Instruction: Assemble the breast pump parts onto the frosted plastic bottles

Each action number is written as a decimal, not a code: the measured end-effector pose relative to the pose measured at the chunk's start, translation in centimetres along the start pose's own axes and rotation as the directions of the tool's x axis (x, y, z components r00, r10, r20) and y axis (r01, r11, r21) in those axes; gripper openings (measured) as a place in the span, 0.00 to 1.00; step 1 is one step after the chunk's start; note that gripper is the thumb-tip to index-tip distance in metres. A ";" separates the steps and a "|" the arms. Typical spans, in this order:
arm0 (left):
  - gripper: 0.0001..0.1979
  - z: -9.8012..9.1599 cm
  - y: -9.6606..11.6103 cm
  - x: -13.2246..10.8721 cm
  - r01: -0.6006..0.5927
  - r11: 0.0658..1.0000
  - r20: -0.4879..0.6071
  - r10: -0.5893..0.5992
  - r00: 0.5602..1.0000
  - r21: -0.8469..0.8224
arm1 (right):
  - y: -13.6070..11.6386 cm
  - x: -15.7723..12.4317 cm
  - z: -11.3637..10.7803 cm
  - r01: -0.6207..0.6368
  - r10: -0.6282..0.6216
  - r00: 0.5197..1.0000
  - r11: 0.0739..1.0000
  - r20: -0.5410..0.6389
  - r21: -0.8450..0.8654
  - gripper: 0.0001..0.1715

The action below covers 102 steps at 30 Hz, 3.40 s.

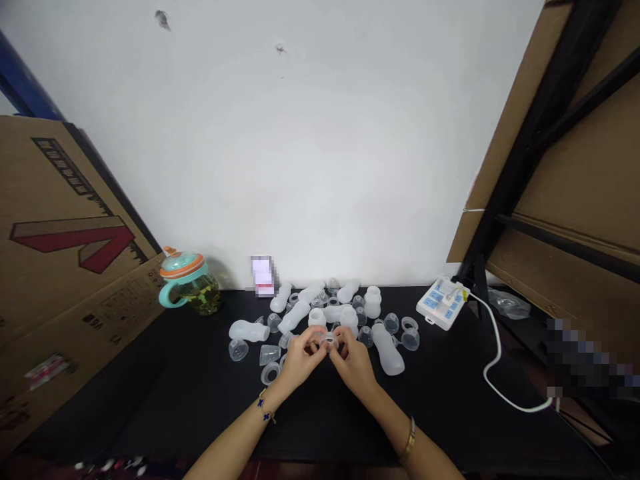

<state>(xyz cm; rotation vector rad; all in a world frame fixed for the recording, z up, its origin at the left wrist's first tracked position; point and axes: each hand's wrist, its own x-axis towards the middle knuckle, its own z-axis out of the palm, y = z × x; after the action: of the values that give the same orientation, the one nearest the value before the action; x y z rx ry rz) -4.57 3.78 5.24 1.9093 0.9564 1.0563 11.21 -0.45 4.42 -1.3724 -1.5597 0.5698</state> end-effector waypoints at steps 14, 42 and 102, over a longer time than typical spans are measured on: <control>0.08 -0.2 0.1 -0.2 -0.029 0.997 -0.010 0.030 1.000 0.065 | -0.5 -0.1 -0.1 -0.001 0.001 1.000 1.000 0.020 0.003 0.09; 0.12 0.3 0.0 -0.3 -0.099 0.952 -0.017 0.109 0.994 0.289 | -0.6 0.2 -0.5 -0.028 0.025 0.998 0.998 0.058 0.061 0.09; 0.12 0.0 0.0 -0.3 -0.117 0.952 -0.007 0.124 0.992 0.282 | -0.5 0.1 -0.4 -0.036 0.035 0.997 0.999 0.070 0.016 0.14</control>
<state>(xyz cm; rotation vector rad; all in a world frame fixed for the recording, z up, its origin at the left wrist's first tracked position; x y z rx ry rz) -4.67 3.55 5.11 2.2153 1.0617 1.0604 11.30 -0.60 5.00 -1.3827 -1.5847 0.6575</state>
